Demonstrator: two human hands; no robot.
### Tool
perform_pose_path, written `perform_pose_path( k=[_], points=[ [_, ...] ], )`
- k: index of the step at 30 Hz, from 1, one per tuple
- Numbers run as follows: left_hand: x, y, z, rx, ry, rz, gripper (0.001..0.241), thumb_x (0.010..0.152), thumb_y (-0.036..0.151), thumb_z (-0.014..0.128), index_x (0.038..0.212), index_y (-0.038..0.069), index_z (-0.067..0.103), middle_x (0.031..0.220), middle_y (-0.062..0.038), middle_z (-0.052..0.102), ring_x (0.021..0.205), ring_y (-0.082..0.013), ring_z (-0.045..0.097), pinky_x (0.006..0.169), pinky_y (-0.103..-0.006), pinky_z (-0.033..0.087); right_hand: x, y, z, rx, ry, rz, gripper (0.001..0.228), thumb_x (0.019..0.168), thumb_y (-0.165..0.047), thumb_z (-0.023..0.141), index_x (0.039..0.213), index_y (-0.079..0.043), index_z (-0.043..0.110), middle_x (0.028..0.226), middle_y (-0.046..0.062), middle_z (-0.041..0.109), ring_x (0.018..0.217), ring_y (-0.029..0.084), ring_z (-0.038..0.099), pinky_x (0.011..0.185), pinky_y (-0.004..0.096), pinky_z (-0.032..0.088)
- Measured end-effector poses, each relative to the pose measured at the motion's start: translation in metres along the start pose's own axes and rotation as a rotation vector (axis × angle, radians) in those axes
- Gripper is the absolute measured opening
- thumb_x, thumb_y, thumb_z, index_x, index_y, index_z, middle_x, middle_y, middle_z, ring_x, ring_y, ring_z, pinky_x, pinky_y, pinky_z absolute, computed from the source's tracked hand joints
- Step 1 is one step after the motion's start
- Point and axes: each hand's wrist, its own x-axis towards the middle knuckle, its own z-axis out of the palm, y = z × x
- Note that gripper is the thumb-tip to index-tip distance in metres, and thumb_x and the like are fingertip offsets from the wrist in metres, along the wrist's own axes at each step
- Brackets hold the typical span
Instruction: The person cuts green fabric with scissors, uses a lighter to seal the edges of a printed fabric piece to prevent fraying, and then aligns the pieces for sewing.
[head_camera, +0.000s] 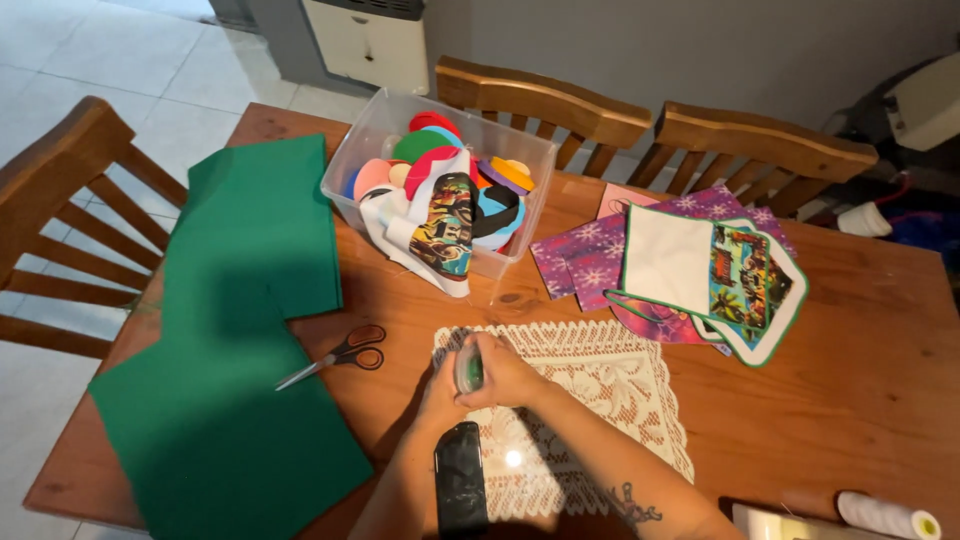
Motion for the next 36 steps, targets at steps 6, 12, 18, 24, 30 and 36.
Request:
perform_pose_path(
  k=[6, 12, 18, 24, 30, 36],
  points=[
    [0.006, -0.031, 0.018, 0.043, 0.099, 0.155, 0.095, 0.058, 0.03, 0.09, 0.144, 0.02, 0.051, 0.129, -0.016, 0.064, 0.124, -0.0385, 0.06, 0.105, -0.0519, 0.049, -0.01, 0.012, 0.003, -0.056, 0.147, -0.184, 0.1, 0.06, -0.048, 0.096, 0.133, -0.002, 0.045, 0.122, 0.027, 0.059, 0.123, 0.048, 0.058, 0.117, 0.059, 0.032],
    [-0.003, 0.022, 0.0, 0.104, 0.243, 0.358, 0.097, 0.042, 0.032, 0.102, 0.129, 0.017, 0.062, 0.126, -0.011, 0.06, 0.122, -0.0371, 0.059, 0.104, -0.048, 0.049, -0.027, -0.01, -0.055, 0.011, 0.627, -0.088, 0.092, 0.074, -0.044, 0.093, 0.137, 0.005, 0.048, 0.119, 0.026, 0.057, 0.116, 0.045, 0.058, 0.106, 0.056, 0.044],
    [-0.01, 0.032, -0.007, 0.086, 0.235, 0.229, 0.102, 0.05, 0.023, 0.101, 0.14, 0.013, 0.053, 0.13, -0.016, 0.06, 0.129, -0.038, 0.054, 0.11, -0.048, 0.045, -0.013, 0.119, -0.046, -0.562, 0.361, 0.421, 0.103, 0.068, -0.062, 0.082, 0.151, -0.014, 0.045, 0.14, 0.011, 0.052, 0.134, 0.034, 0.05, 0.108, 0.056, 0.045],
    [-0.012, 0.028, -0.005, 0.047, 0.255, 0.216, 0.107, 0.051, 0.014, 0.099, 0.144, 0.013, 0.048, 0.138, -0.017, 0.055, 0.136, -0.0368, 0.049, 0.116, -0.0473, 0.04, -0.017, 0.135, -0.042, -0.558, 0.39, 0.257, 0.118, 0.059, -0.068, 0.086, 0.156, -0.015, 0.044, 0.144, 0.011, 0.053, 0.136, 0.034, 0.05, 0.11, 0.055, 0.044],
    [-0.009, 0.044, -0.015, 0.094, 0.307, 0.315, 0.094, 0.055, 0.007, 0.094, 0.139, 0.002, 0.054, 0.136, -0.025, 0.052, 0.134, -0.0458, 0.049, 0.117, -0.0505, 0.041, -0.063, 0.131, -0.043, -0.326, 0.867, 0.082, 0.072, 0.092, -0.038, 0.074, 0.146, 0.004, 0.053, 0.14, 0.029, 0.058, 0.132, 0.045, 0.053, 0.116, 0.053, 0.036],
    [-0.01, 0.033, -0.016, 0.151, 0.288, 0.328, 0.097, 0.061, 0.006, 0.093, 0.146, -0.002, 0.046, 0.142, -0.021, 0.05, 0.137, -0.0387, 0.047, 0.118, -0.0422, 0.036, -0.169, 0.163, -0.083, -0.521, 1.336, 0.61, 0.037, 0.083, -0.024, 0.068, 0.105, 0.0, 0.05, 0.103, 0.021, 0.051, 0.095, 0.046, 0.052, 0.077, 0.06, 0.038]
  ],
)
